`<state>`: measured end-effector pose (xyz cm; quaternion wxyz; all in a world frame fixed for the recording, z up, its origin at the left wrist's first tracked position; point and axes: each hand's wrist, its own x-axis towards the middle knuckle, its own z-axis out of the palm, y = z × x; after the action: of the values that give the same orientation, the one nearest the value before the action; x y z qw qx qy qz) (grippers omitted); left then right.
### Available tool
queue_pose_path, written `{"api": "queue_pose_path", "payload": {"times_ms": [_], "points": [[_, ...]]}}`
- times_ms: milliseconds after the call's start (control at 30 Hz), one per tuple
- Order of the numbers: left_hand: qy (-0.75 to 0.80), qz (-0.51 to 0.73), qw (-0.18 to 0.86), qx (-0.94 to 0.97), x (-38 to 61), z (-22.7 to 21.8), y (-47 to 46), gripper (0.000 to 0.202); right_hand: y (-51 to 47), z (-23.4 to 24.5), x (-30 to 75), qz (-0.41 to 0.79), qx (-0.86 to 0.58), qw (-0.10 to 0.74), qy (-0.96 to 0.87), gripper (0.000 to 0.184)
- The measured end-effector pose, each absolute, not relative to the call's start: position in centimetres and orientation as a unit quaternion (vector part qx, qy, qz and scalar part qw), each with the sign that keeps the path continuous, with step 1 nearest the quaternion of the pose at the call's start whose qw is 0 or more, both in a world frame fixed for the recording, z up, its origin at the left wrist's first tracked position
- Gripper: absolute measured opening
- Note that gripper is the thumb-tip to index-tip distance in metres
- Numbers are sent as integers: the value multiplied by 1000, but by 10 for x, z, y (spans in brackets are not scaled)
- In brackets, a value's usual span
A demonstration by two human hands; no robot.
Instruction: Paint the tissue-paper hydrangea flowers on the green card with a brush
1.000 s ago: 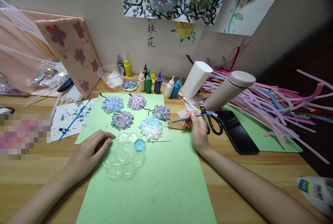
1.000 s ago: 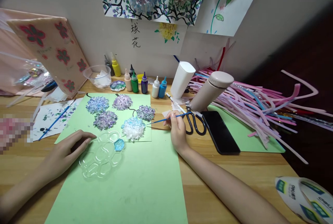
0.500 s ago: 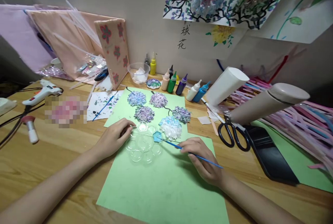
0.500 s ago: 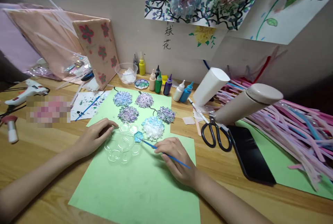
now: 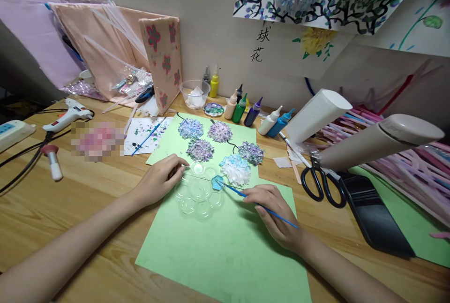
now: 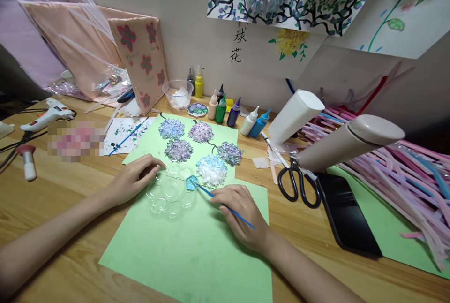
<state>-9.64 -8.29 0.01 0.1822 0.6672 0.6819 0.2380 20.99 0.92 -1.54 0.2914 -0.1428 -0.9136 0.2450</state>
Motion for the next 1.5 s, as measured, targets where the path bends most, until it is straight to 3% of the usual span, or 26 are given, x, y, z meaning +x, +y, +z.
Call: {"api": "queue_pose_path", "payload": {"times_ms": [733,800,933,1000,1267,1500], "points": [[679,241,179,670,-98,-3,-82,24,9,-15,210,331,-137,304,-883,26],[680,238,183,669,-98,-2,-82,25,10,-17,213,320,-158,361,-862,25],[681,230,194,668,-99,-2,-82,26,20,-23,216,319,-230,556,-732,21],[679,226,196,670,-100,-2,-81,26,27,-25,215,366,-261,595,-666,21],[677,214,191,678,-100,-3,-81,27,40,-27,213,454,-346,532,-625,16],[677,211,194,678,-100,-2,-80,27,42,-27,212,480,-317,552,-604,14]]}}
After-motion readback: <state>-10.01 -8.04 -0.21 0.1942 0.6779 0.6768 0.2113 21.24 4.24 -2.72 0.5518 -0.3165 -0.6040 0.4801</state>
